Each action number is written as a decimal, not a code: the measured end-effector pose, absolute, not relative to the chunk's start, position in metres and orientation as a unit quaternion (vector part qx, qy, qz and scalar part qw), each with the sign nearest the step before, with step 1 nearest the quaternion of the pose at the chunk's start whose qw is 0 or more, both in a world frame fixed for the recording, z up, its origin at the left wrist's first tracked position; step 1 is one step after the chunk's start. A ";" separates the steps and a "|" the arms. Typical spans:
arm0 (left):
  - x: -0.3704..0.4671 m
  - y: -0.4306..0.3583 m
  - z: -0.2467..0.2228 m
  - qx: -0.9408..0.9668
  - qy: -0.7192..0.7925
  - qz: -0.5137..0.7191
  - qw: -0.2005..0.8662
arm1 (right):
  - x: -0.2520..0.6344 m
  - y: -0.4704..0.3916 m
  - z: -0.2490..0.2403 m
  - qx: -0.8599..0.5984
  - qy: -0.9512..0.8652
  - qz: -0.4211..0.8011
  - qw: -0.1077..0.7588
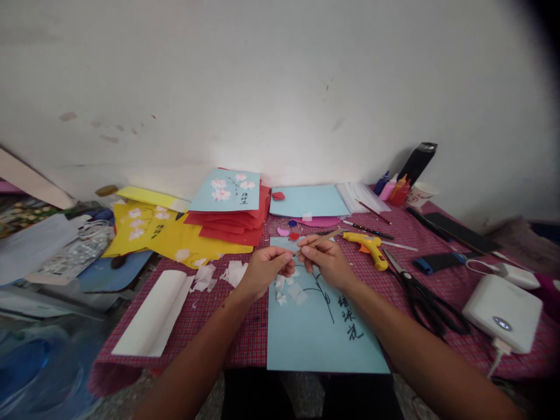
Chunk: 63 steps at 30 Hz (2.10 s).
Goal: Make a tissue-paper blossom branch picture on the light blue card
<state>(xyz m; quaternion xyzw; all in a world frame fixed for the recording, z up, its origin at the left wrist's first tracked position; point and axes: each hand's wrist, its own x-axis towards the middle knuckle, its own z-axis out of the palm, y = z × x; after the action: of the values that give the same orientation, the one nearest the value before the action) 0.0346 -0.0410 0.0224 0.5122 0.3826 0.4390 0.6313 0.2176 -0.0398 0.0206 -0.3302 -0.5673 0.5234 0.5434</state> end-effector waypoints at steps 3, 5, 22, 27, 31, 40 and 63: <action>0.035 -0.041 0.022 0.515 0.378 0.437 0.633 | 0.218 -0.039 0.018 -0.314 -0.557 0.545 0.542; 0.035 -0.042 0.022 0.519 0.376 0.438 0.631 | 0.217 -0.038 0.017 -0.331 -0.555 0.540 0.540; 0.035 -0.039 0.020 0.580 0.402 0.423 0.569 | 0.214 -0.037 0.018 -0.387 -0.523 0.517 0.556; 0.026 -0.037 0.024 0.624 0.446 0.421 0.484 | 0.220 -0.032 0.021 -0.408 -0.481 0.485 0.606; 0.016 -0.035 0.026 0.757 0.465 0.382 0.254 | 0.225 -0.030 0.026 -0.414 -0.464 0.479 0.620; 0.016 -0.036 0.024 0.840 0.365 0.348 0.198 | 0.226 -0.031 0.029 -0.408 -0.459 0.485 0.622; 0.027 -0.052 0.036 0.864 0.298 0.282 0.291 | 0.227 -0.028 0.029 -0.419 -0.434 0.447 0.660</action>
<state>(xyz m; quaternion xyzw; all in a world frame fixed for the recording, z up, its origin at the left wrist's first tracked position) 0.0270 -0.0517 0.0359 0.8641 0.2983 0.2819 0.2914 0.2269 -0.0277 0.0289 -0.4189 -0.4341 0.4473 0.6603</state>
